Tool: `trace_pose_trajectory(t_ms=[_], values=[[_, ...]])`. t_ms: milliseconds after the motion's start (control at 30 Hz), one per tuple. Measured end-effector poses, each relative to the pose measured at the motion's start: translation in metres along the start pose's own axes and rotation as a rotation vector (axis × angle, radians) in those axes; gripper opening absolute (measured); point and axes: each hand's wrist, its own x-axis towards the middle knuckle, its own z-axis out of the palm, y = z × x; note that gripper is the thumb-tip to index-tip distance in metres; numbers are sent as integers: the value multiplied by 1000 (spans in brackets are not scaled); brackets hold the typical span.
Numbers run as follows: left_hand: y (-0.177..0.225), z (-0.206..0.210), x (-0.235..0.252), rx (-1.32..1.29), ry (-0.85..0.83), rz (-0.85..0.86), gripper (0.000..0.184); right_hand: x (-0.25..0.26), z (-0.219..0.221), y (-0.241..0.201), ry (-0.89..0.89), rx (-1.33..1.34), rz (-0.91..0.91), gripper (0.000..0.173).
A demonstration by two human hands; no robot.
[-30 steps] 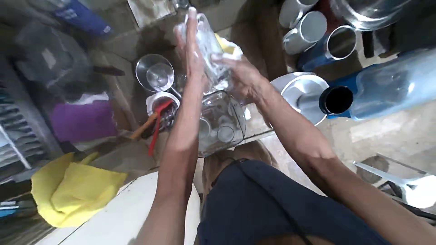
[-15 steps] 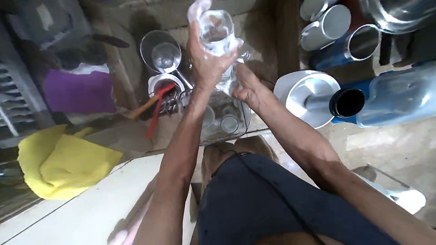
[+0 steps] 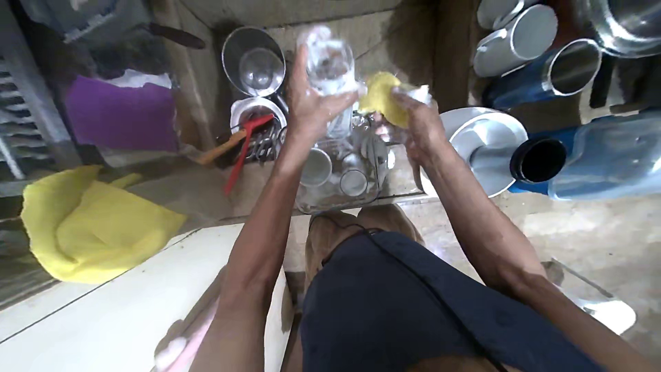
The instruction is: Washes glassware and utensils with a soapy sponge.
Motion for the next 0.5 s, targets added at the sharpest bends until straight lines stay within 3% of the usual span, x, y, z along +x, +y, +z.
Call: trace_pose_trajectory(t_ms=[100, 200, 500], values=[[0, -4, -22, 15, -234, -32, 92, 1, -18, 4, 8, 58, -68, 39], [-3, -5, -35, 72, -365, -88, 93, 0, -23, 7, 30, 100, -82, 41], [-10, 2, -55, 411, -534, 42, 78, -8, -23, 14, 28, 132, -68, 39]])
